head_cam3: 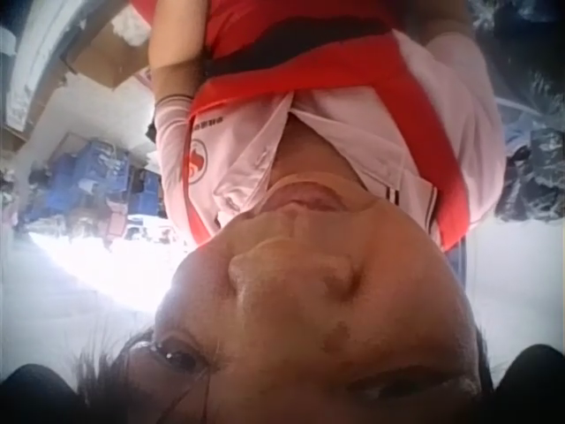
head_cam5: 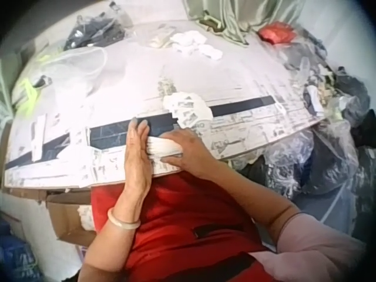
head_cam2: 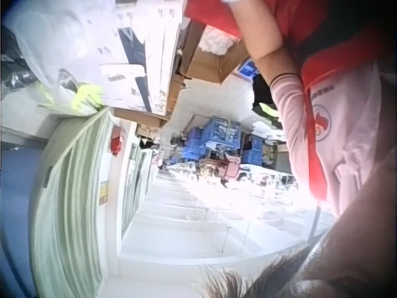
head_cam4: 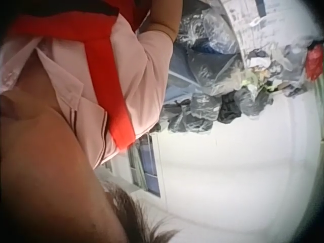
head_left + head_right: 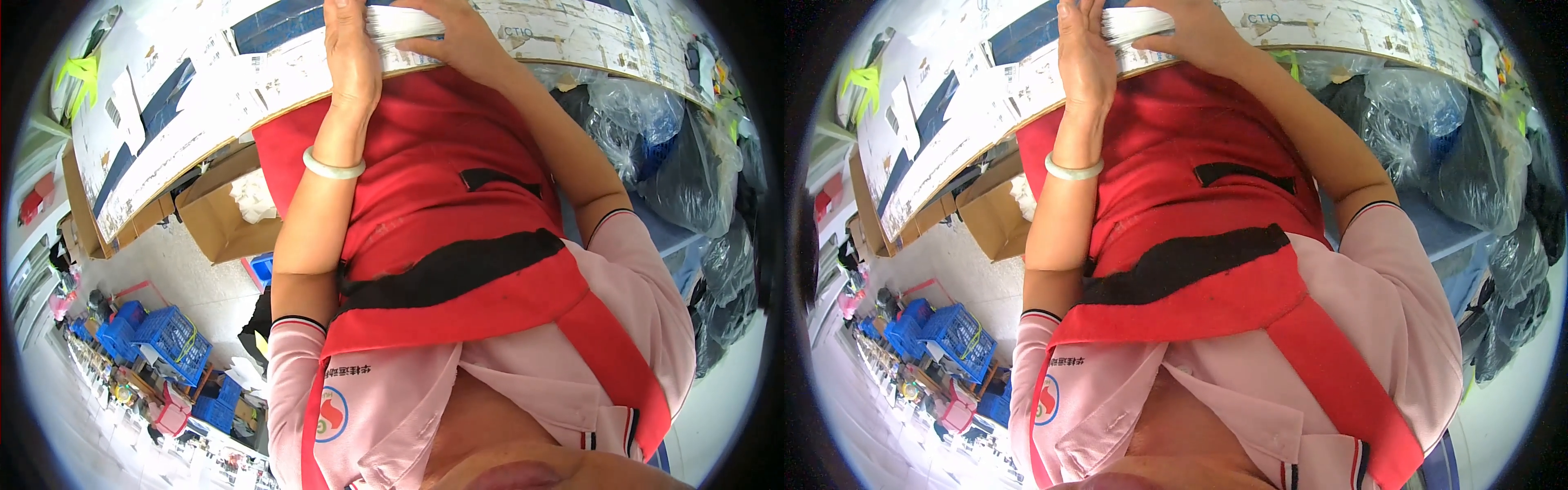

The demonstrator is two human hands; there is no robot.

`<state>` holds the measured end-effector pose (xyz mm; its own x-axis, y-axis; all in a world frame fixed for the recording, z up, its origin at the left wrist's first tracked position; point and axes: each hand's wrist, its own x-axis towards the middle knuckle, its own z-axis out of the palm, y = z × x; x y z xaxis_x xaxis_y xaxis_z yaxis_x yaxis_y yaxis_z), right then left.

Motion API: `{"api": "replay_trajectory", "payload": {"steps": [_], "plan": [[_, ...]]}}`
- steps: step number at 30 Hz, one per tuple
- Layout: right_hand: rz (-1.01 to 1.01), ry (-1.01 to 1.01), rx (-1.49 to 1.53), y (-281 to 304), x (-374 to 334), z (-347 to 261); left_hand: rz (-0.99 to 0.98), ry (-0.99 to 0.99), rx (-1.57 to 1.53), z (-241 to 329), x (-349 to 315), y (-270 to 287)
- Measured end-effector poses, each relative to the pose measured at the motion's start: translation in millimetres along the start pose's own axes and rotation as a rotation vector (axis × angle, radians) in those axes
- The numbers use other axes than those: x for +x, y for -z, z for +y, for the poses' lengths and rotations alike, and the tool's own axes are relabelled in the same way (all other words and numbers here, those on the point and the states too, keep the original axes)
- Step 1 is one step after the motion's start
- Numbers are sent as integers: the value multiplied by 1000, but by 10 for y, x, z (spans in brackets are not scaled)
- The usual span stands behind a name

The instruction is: Checking and counting garment labels and attaching them to products at a workstation.

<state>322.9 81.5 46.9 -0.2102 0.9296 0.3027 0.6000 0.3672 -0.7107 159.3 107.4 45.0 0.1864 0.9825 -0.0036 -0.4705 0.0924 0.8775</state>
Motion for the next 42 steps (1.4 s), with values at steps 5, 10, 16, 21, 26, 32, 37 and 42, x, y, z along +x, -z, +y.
{"api": "replay_trajectory", "payload": {"steps": [5, 10, 16, 21, 26, 32, 37, 42], "plan": [[11, 14, -84, -58, 9, -1, -260, -96, -202, -178, 90, 310], [60, 124, -137, -79, -37, 63, -280, 13, 681, 257, -67, 108], [-22, 11, -37, 77, -131, 21, -263, -86, 759, 160, -56, 115], [-130, -334, 439, 283, -127, -73, -315, -105, 923, 206, -49, 114], [386, -388, 1005, -104, 25, 103, -290, -291, 1035, 168, -53, 139], [350, -321, 1000, -213, 58, 61, -331, -408, 1053, 116, 14, 246], [306, -331, 904, -148, 17, -16, -482, -526, 1322, 220, 47, 99], [208, -416, 845, -149, 32, -92, -526, -461, 1470, 264, 76, 33]]}}
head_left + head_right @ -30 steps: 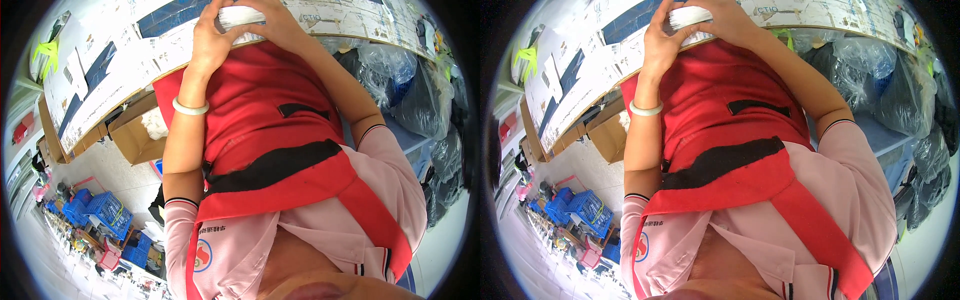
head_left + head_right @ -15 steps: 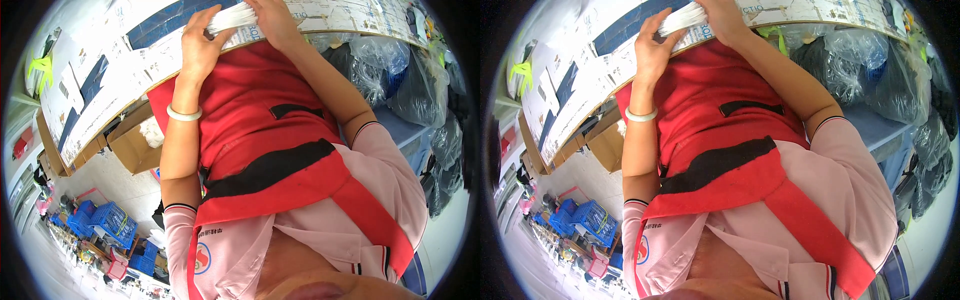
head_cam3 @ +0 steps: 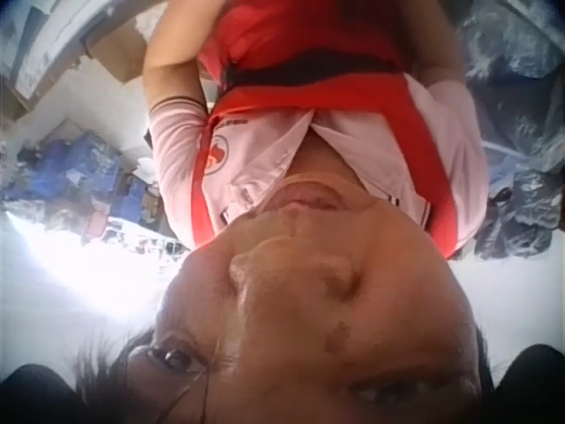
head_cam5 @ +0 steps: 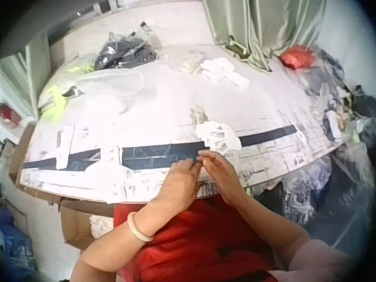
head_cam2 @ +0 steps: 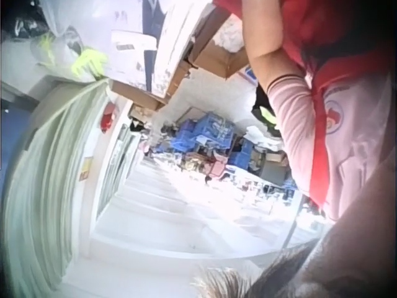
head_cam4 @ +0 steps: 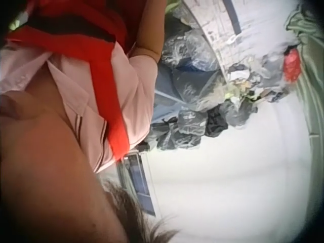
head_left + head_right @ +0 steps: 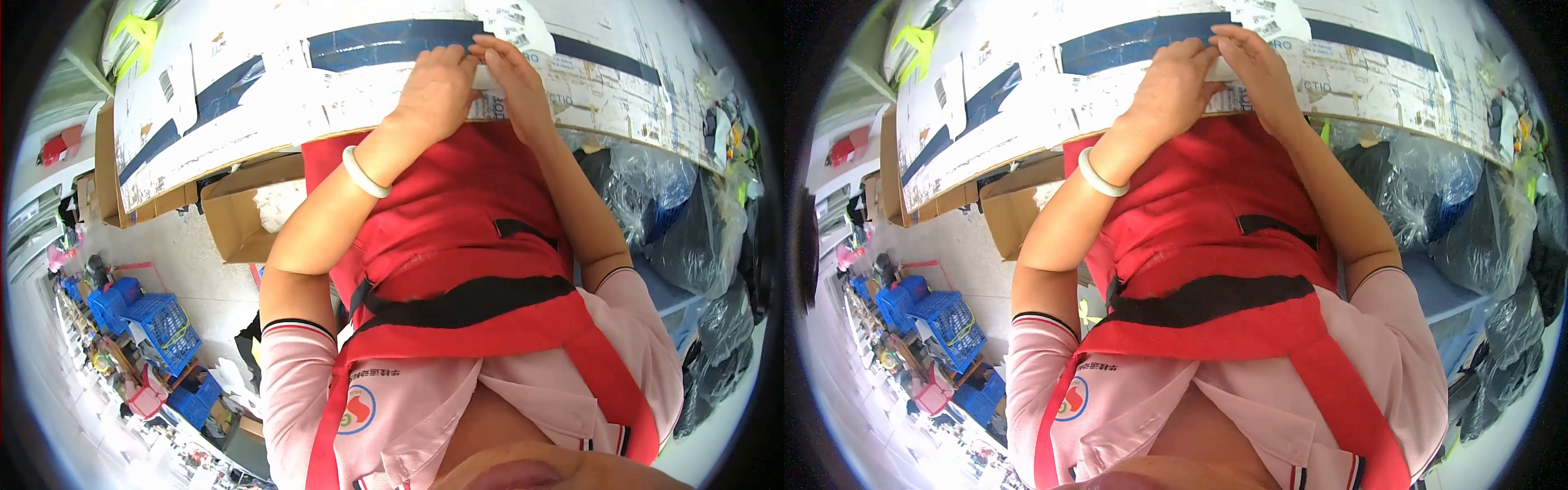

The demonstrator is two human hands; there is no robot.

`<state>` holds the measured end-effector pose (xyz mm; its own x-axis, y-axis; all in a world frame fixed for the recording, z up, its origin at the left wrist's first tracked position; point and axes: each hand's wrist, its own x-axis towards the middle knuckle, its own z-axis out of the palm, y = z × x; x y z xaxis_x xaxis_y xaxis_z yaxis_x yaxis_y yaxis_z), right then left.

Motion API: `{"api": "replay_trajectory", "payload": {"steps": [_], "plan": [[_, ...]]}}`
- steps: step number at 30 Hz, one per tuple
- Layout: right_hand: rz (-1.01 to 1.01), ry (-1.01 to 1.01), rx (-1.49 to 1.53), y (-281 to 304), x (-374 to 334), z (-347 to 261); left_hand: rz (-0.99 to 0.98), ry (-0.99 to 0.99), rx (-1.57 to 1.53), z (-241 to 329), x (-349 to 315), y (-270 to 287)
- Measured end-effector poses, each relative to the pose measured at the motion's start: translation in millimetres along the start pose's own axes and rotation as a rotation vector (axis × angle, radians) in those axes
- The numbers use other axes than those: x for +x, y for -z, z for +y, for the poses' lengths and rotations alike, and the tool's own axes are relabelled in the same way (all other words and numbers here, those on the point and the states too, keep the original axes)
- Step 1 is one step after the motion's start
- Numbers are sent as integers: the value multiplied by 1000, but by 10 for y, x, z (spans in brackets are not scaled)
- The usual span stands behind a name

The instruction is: Checking and counting garment labels and attaching them to products at a workstation.

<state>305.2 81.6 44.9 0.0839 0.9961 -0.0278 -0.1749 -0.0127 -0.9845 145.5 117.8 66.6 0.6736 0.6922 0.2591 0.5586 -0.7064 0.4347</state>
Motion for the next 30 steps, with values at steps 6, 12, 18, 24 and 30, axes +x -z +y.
{"api": "replay_trajectory", "payload": {"steps": [6, 12, 18, 24, 30], "plan": [[31, -39, -10, 37, 192, -135, 1, -4, -61, -77, -41, 73], [-204, 24, -478, -255, 700, -179, 250, 188, -230, -273, -523, 205], [-305, 604, -1015, -758, 1430, 185, 272, 137, -245, -292, -544, 132], [-483, 857, -1195, -845, 1403, 317, 252, 162, -223, -289, -605, 134], [-450, 652, -1129, -742, 1642, 180, 238, 152, -240, -311, -569, 136]]}}
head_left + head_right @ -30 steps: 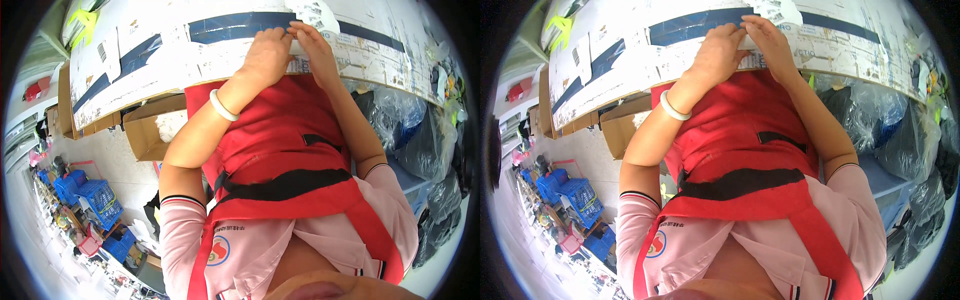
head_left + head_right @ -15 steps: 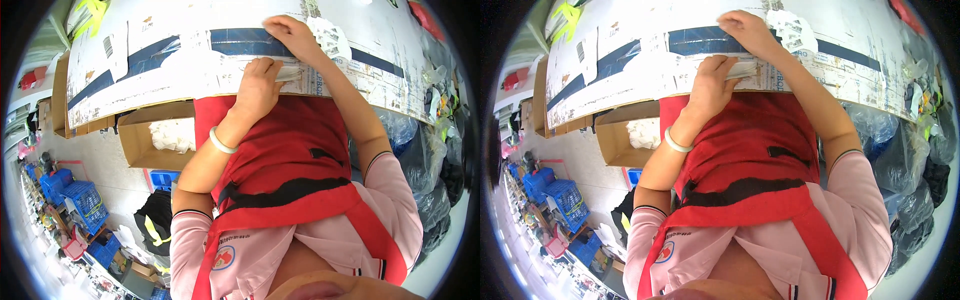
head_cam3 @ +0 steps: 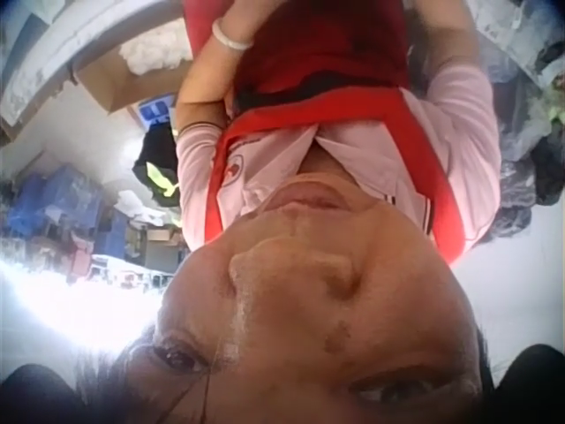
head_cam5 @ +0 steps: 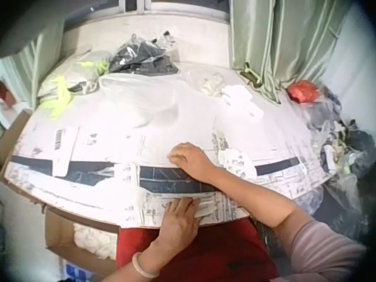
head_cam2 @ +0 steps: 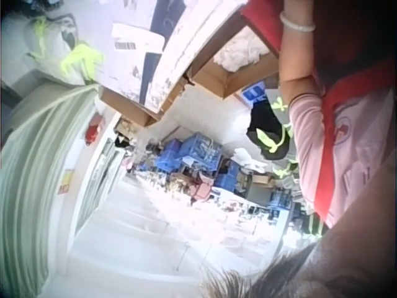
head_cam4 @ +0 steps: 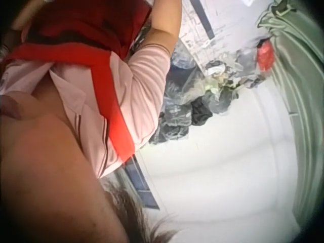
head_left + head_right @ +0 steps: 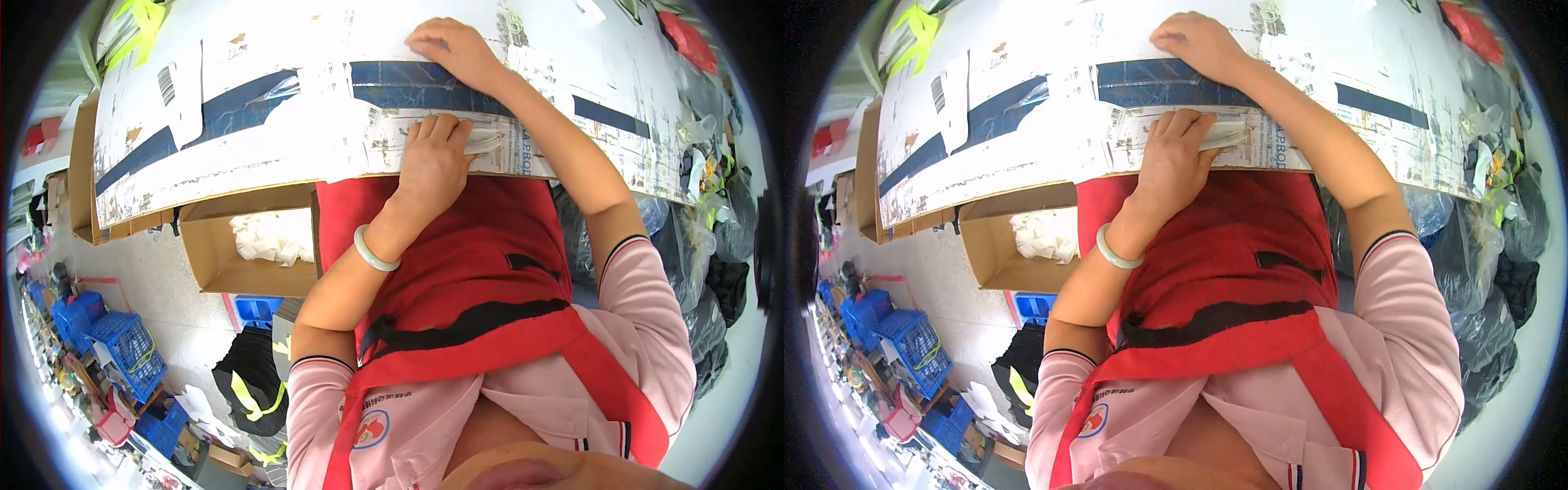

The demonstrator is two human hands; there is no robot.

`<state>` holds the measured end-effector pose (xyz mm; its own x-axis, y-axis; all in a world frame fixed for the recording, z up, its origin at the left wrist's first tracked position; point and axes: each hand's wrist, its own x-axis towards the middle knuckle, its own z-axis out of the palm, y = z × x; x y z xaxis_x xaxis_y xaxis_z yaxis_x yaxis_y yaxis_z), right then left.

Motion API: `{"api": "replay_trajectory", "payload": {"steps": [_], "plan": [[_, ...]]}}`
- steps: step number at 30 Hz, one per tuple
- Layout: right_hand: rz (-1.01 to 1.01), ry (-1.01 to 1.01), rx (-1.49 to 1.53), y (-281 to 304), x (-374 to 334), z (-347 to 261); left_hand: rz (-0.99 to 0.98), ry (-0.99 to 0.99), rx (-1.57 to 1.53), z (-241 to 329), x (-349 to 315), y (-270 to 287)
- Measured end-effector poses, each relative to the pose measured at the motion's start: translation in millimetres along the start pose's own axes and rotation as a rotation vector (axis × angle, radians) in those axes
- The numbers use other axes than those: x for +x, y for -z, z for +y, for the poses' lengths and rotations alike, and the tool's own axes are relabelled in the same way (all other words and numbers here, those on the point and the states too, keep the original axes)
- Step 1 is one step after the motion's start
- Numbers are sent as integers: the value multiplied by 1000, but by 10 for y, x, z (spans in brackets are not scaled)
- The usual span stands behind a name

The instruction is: Checking and counting garment labels and attaching them to products at a workstation.

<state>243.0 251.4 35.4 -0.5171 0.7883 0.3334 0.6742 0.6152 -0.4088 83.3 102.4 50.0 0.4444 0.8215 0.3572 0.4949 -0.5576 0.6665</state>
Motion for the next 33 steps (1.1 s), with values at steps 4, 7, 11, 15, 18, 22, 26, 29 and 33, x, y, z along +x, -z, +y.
{"api": "replay_trajectory", "payload": {"steps": [4, 7, 11, 15, 18, 22, 26, 29, 33], "plan": [[-53, -308, 185, -94, 545, 86, 9, 4, -14, 0, 17, 1], [162, -208, 239, -252, 794, 83, 3, 24, -12, 5, 11, 23], [160, -104, 81, -367, 927, 182, 11, 12, -4, 31, 23, 7], [183, -64, 39, -359, 798, 279, 10, 7, 5, 27, 29, -9], [123, -222, 271, -273, 636, 284, 10, 19, -1, -3, 25, -3], [56, -351, 393, -107, 412, 234, 49, 75, -91, -11, 37, 64], [30, -379, 511, -20, 241, 204, 37, 235, -332, -37, 49, 159], [49, -342, 433, -97, 251, 278, 50, 190, -294, 2, 60, 121], [67, -227, 494, -219, 487, 204, 88, 167, -263, 10, 65, 80]]}}
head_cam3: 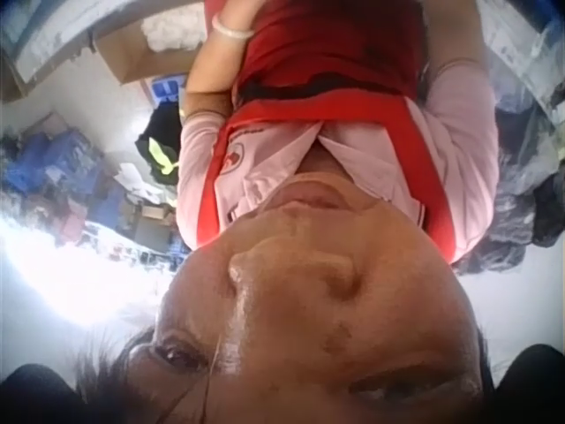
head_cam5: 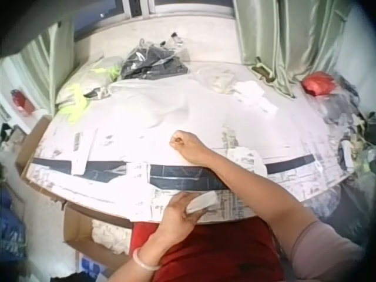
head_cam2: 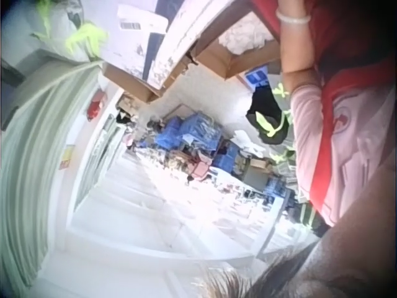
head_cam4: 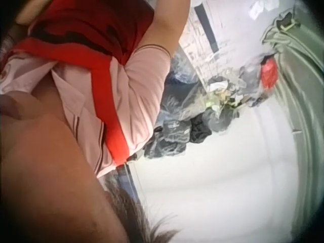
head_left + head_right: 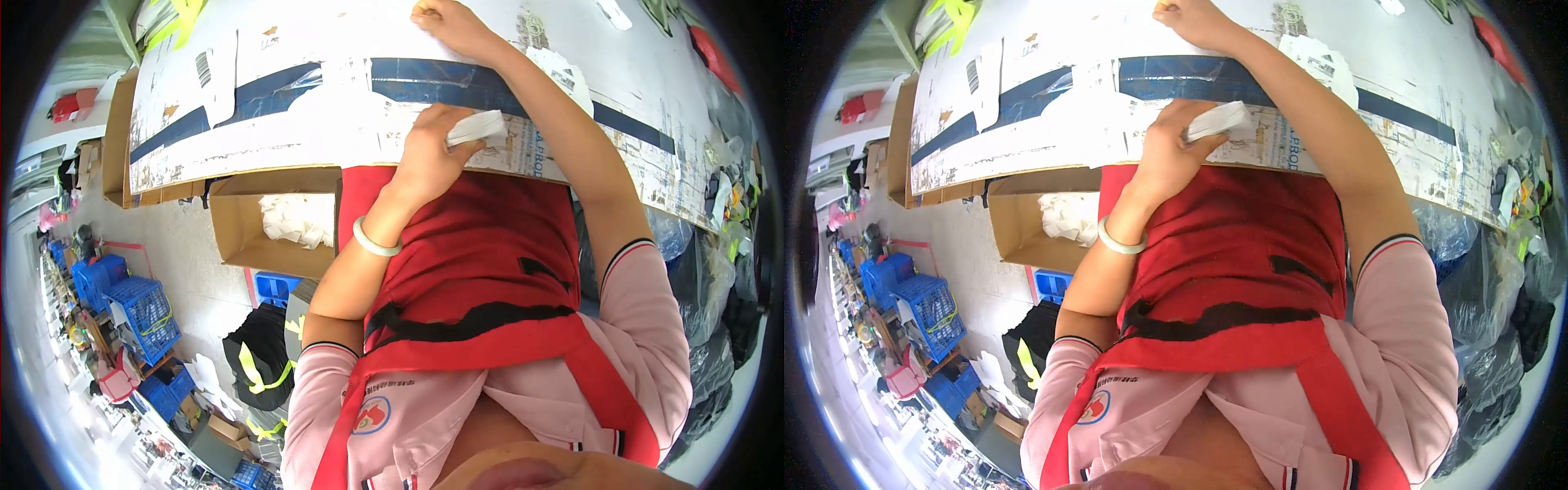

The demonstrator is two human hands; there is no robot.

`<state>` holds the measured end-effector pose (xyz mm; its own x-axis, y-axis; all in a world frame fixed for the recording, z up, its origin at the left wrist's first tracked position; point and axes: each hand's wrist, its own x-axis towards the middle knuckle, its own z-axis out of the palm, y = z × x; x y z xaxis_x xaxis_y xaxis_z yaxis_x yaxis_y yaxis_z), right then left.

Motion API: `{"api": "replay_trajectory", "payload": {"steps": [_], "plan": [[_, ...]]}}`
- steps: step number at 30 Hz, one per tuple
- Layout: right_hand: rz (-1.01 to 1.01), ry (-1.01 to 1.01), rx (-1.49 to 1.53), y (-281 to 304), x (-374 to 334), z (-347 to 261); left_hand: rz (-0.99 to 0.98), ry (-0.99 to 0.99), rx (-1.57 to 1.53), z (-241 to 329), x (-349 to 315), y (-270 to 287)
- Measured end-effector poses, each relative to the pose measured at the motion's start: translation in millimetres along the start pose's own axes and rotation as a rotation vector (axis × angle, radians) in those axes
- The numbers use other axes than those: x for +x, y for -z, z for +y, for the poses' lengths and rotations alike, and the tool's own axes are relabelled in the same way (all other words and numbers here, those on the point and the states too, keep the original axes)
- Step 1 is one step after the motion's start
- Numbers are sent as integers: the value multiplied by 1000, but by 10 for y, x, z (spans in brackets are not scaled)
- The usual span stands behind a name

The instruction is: Checking and counting garment labels and attaching them to products at a workstation.

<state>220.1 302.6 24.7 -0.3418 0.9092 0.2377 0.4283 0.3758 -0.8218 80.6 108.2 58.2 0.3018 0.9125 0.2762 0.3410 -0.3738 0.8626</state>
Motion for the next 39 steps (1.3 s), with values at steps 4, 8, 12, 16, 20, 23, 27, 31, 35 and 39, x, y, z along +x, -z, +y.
{"api": "replay_trajectory", "payload": {"steps": [4, 8, 12, 16, 20, 23, 27, 31, 35, 39], "plan": [[-89, -193, 402, -39, 8, -70, -21, 87, -125, 12, -16, 71], [-14, -191, 215, -110, -34, 7, -13, 84, -139, -32, -18, 77], [89, 44, -83, -148, 233, -51, -20, 80, -127, -35, -11, 100], [90, 201, -325, -181, 455, 47, -22, 122, -174, -17, 4, 90], [54, 216, -515, -227, 464, 141, -21, 132, -203, -30, 5, 85], [150, 178, -288, -57, 318, 247, -22, 132, -277, 3, 47, 129], [19, -104, 163, 45, -329, -132, 63, 240, -574, -138, -94, 277], [-175, -364, 471, 234, -1166, -714, 141, 234, -816, 34, -113, 277], [-13, -397, 485, 36, -1791, -981, 47, 367, -942, 88, -283, 154], [-19, -490, 396, 58, -2112, -908, 2, 498, -862, 195, -409, 58]]}}
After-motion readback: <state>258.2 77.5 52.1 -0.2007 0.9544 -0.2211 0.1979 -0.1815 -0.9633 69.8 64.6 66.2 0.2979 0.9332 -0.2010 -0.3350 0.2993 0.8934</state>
